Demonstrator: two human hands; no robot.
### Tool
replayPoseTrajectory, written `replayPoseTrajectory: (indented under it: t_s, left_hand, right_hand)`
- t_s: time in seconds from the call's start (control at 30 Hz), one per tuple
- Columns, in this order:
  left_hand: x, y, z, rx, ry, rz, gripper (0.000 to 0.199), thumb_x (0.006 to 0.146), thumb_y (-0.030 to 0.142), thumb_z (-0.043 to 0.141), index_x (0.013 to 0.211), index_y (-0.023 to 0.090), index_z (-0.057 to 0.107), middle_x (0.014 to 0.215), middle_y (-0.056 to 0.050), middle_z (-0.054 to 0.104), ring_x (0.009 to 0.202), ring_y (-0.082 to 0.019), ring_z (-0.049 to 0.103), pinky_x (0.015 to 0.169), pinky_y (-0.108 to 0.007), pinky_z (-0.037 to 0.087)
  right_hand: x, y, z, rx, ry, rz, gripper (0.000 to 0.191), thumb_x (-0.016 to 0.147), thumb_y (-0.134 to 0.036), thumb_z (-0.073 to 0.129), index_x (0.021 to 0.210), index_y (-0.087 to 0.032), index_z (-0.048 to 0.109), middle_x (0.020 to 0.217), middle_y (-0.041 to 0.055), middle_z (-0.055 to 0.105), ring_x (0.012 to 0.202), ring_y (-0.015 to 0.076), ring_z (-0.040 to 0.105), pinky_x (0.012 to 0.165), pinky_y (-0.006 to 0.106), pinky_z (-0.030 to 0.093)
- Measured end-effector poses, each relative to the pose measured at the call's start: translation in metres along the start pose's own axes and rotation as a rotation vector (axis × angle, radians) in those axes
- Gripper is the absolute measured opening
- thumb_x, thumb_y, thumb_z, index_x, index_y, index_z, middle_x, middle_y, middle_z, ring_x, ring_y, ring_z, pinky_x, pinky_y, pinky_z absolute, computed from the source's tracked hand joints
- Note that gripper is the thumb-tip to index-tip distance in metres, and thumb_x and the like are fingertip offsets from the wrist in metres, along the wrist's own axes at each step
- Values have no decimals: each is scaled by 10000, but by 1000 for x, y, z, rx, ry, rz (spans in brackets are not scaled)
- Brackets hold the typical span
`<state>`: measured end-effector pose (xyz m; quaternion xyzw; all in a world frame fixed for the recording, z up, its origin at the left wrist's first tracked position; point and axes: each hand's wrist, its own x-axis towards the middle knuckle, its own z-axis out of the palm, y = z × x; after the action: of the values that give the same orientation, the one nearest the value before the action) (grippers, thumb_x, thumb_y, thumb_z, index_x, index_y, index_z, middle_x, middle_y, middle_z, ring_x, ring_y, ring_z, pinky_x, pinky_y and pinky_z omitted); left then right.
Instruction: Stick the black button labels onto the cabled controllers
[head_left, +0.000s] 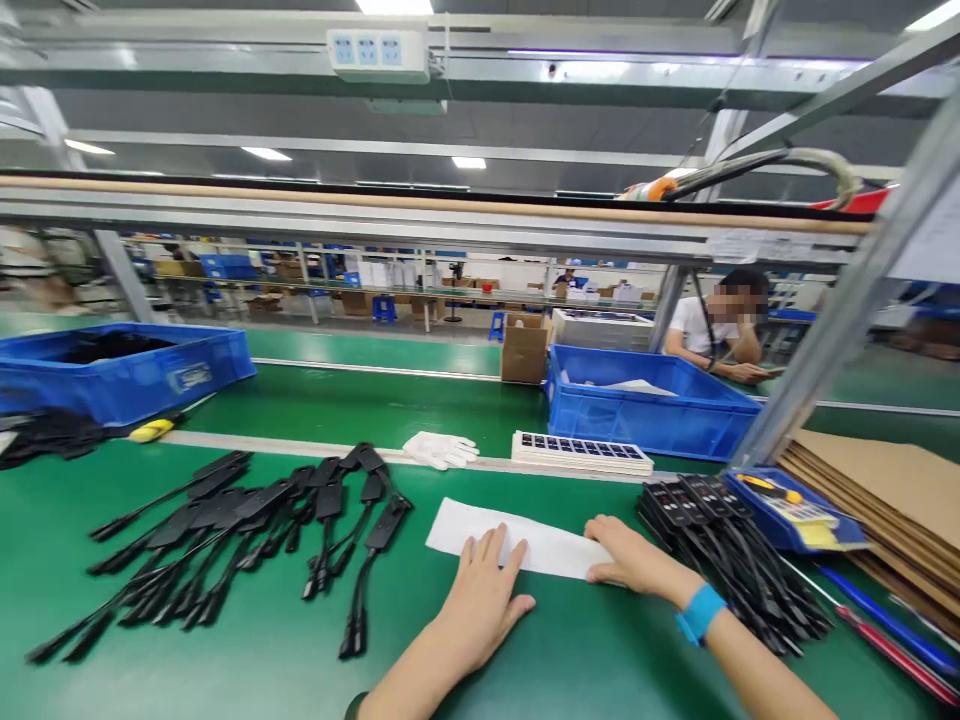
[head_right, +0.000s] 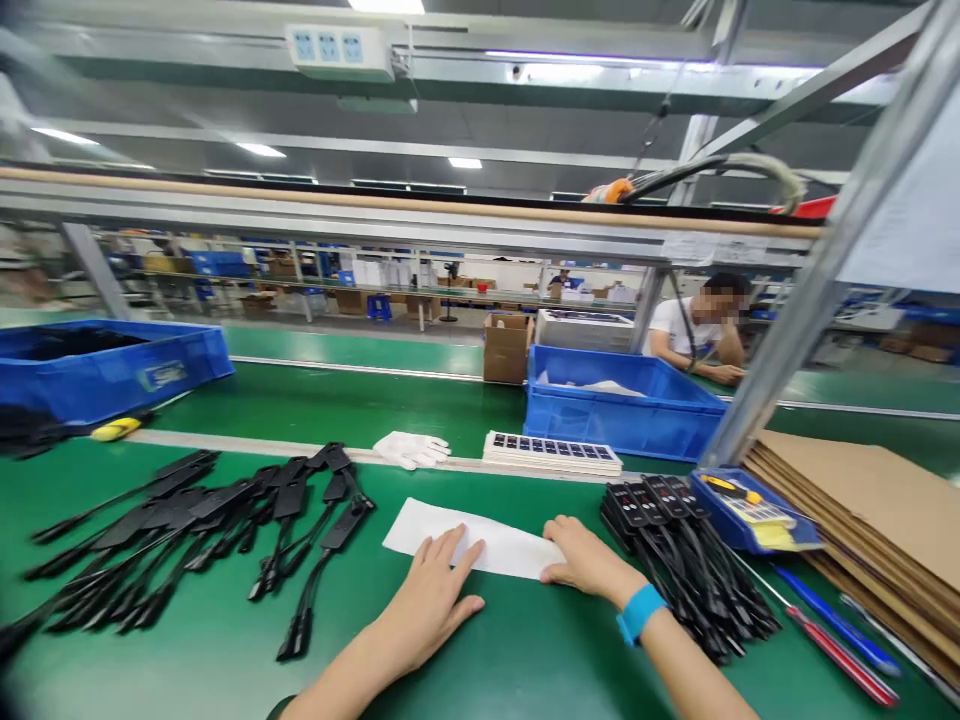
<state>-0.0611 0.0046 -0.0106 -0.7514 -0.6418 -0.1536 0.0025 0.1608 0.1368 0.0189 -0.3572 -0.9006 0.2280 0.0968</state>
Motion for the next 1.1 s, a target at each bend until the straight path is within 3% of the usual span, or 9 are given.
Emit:
replayPoseTrajectory:
  t_s: [0.07,0.17,0.27,0.43,0.57,0.67,0.83,1.0,1.1]
  left_hand:
    - [2,-3,3,33,160,42,497,879,339,509,1338,181,401,1380,-214,368,1275,-362,343,994,-584,319]
    - [6,-4,-1,38,453,144,440,914,301,429,1332,177,376,1376,-199,365,1279,-313,347,1014,-559,307]
    - [9,-4,-9,-9,568,222,428,917,271,421,1337,212,360,1371,-162,372,1263,-277,372,1047,-525,278]
    - [1,3,-8,-47,526,228,410,906,267,428,1312,219,405,1358,-141,394,1226,-285,409,1003,-503,369]
    - [-1,5,-1,-88,426,158,411,904,250,414,1314,210,415,1368,-145,386,1231,-294,405,975,-504,415]
    - [-2,4,2,-120,347,129,424,900,238,414,1322,201,406,1384,-160,365,1255,-311,377,985,-528,404]
    - [-1,1,8,-185,237,128,471,844,210,477,1310,193,407,1399,-182,340,1279,-346,335,1012,-571,345]
    - [6,1,13,-306,127,91,508,757,223,564,1250,161,461,1365,-223,364,1274,-381,322,1021,-626,269]
    - [8,5,13,-533,127,-3,497,748,329,604,1215,191,506,1368,-201,367,1280,-410,291,1030,-676,165]
  right_hand:
    - [-1,-8,-4,61,38,57,157,692,-298,696,724,-204,574,792,41,614,858,255,569,764,316,410]
    - [4,-14,-16,213,150,173,228,805,-339,619,640,-195,553,648,13,603,770,221,595,716,282,405]
    - [19,-11,-34,439,279,261,281,880,-385,547,707,-166,582,526,-33,543,517,131,544,541,236,408]
    - [45,-2,-82,888,559,283,313,949,-413,434,879,-131,551,597,-61,496,380,41,386,366,167,338]
    - [67,6,-128,1164,643,202,333,972,-408,354,929,-127,527,744,8,570,504,72,516,427,184,443]
    - [82,8,-143,1205,663,173,418,985,-396,189,977,-122,505,864,112,608,729,141,621,569,245,538]
    - [111,11,-113,965,570,190,238,869,-349,492,966,-148,573,913,125,656,838,192,637,700,318,540]
    - [129,20,-62,434,419,186,38,663,-159,685,673,-157,647,689,30,664,791,234,634,816,401,484]
    - [128,24,-40,155,410,133,160,606,-49,709,689,-175,659,774,40,681,864,249,629,876,397,457]
